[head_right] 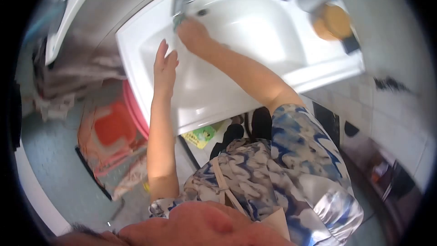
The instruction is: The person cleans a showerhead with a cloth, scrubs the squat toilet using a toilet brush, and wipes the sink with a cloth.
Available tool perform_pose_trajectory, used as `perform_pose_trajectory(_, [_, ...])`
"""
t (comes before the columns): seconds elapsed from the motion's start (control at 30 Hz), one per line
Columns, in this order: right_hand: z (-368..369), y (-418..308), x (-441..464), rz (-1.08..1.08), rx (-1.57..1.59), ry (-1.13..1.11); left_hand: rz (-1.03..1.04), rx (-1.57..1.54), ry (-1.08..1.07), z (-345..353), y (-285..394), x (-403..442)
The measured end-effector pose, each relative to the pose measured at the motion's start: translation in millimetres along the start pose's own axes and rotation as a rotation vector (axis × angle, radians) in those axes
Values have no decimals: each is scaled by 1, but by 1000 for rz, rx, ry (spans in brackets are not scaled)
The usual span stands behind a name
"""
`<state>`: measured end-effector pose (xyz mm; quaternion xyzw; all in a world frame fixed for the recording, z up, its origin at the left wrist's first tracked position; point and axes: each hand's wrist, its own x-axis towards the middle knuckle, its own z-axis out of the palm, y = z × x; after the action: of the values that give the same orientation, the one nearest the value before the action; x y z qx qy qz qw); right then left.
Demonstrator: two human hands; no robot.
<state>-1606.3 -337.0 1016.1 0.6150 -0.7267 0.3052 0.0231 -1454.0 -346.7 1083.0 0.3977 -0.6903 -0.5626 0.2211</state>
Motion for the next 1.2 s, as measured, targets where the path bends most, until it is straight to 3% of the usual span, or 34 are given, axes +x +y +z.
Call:
perform_pose_trajectory(0.03, [-28,6,-14,162,43,-244,-55,0,-75,14,1,-1])
perform_pose_trajectory(0.07, [-47,15,-31,208,11,-218,-114,11,-144,28,1,-2])
perform_pose_trajectory(0.13, [-78,65,-76,202,348,26,-50,118,-180,95,-9,6])
perform_pose_trajectory(0.17, [-94,67,-93,216,338,47,-2,73,-226,111,-9,7])
perform_pose_trajectory(0.23, [-120,78,-128,477,453,203,95,39,-301,144,-17,16])
perform_pose_trajectory(0.37, [-161,100,-198,643,531,495,132,91,-465,217,17,12])
perform_pose_trajectory(0.43, [-175,118,-225,689,549,598,287,226,-476,259,27,10])
perform_pose_trajectory(0.47, [-183,129,-237,734,488,665,294,236,-478,280,29,14])
perform_pose_trajectory(0.53, [-198,151,-258,793,434,735,595,368,-354,323,31,20])
perform_pose_trajectory(0.6, [-213,162,-269,883,300,727,594,371,-303,347,35,19])
perform_pose_trajectory(0.73, [-219,193,-279,760,287,722,596,371,-80,400,45,18])
perform_pose_trajectory(0.8, [-222,199,-281,749,321,704,626,410,43,414,47,16])
perform_pose_trajectory(0.87, [-222,192,-277,735,225,609,377,324,-16,407,50,13])
perform_pose_trajectory(1.1, [-219,173,-261,784,434,487,421,389,-14,369,39,7])
perform_pose_trajectory(1.2, [-216,172,-253,817,477,447,532,374,-25,355,32,10])
